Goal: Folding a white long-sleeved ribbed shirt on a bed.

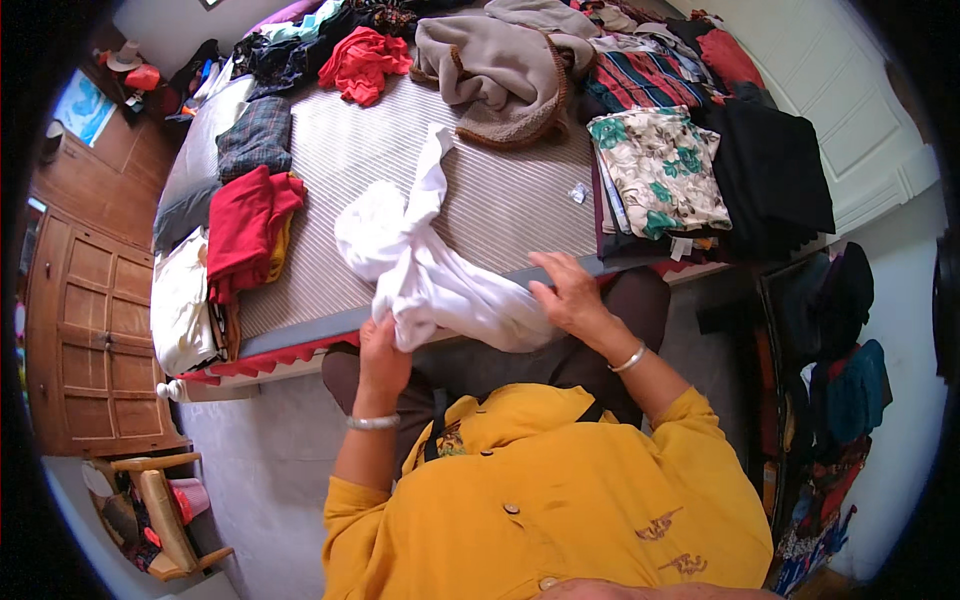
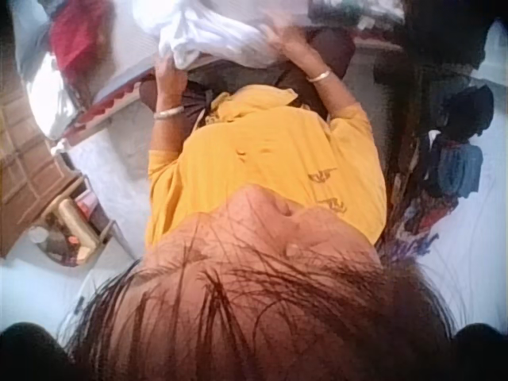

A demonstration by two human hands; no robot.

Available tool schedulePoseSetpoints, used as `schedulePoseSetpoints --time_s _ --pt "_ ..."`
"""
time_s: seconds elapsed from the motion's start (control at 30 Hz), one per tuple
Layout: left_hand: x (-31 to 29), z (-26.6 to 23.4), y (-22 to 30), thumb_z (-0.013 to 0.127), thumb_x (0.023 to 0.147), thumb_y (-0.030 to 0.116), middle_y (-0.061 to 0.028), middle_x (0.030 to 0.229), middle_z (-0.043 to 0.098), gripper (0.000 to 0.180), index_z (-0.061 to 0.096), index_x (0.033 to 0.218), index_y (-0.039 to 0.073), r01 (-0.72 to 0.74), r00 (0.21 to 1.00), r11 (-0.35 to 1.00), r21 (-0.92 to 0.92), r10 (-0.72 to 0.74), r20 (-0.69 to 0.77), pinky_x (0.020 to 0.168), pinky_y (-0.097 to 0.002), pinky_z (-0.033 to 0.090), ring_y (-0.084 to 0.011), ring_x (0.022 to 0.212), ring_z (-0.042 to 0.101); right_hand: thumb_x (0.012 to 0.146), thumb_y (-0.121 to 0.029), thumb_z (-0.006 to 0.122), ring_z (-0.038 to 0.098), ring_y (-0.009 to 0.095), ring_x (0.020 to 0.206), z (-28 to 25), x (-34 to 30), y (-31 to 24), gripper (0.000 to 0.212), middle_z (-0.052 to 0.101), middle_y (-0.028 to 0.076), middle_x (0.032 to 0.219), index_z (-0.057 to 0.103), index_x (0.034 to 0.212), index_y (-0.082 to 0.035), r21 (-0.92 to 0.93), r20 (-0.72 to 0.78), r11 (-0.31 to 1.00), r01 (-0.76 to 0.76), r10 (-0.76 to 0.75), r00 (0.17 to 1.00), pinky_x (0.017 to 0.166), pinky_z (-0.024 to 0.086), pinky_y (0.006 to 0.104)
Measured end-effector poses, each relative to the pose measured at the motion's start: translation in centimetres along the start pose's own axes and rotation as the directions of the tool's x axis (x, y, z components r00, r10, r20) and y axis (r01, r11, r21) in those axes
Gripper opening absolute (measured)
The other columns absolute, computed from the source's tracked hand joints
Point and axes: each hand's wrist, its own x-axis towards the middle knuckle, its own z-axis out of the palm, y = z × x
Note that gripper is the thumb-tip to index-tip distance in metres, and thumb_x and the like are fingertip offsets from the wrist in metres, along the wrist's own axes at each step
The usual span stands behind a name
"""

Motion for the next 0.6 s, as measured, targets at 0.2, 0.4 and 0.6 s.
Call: schedulePoseSetpoints --time_s 0.2,0.4,0.6 --pt "-3.6 3.9 -0.2 0.051 0.087 0.021 -0.0097 0.087 0.063 0.037 0.051 0.115 -0.004 0.122 0.983 0.989 -0.087 -0.109 0.145 0.067 -0.0296 0.048 -0.017 0.073 0.06 0.087 -0.021 0.06 0.06 0.019 0.099 8.1 0.4 -4.4 0.044 0.062 0.017 0.112 0.052 0.124 0.001 0.676 0.343 0.677 -0.29 0.058 0.937 0.087 0.046 0.0299" --pt "-4.4 2.1 1.2 0.051 0.086 0.022 -0.0107 0.091 0.062 0.039 0.051 0.115 -0.003 0.153 0.907 0.964 -0.217 -0.05 0.417 0.073 -0.0317 0.048 -0.0182 0.079 0.061 0.087 -0.013 0.053 0.055 0.006 0.08 6.5 0.4 -7.8 0.02 0.064 0.0 0.084 0.065 0.097 0.001 0.751 0.636 0.279 -0.599 -0.063 0.769 0.071 0.046 0.0242" --pt "-4.6 5.5 9.1 0.049 0.092 0.023 -0.0126 0.108 0.061 0.036 0.054 0.115 -0.004 -0.303 0.944 0.953 -0.025 0.297 -0.143 0.085 -0.0359 0.048 -0.0217 0.095 0.06 0.077 -0.004 0.053 0.052 0.005 0.061 -1.0 6.4 -5.1 0.013 0.059 -0.003 0.071 0.065 0.081 -0.005 0.873 0.383 0.156 -0.462 0.369 0.847 0.055 0.041 0.0197"
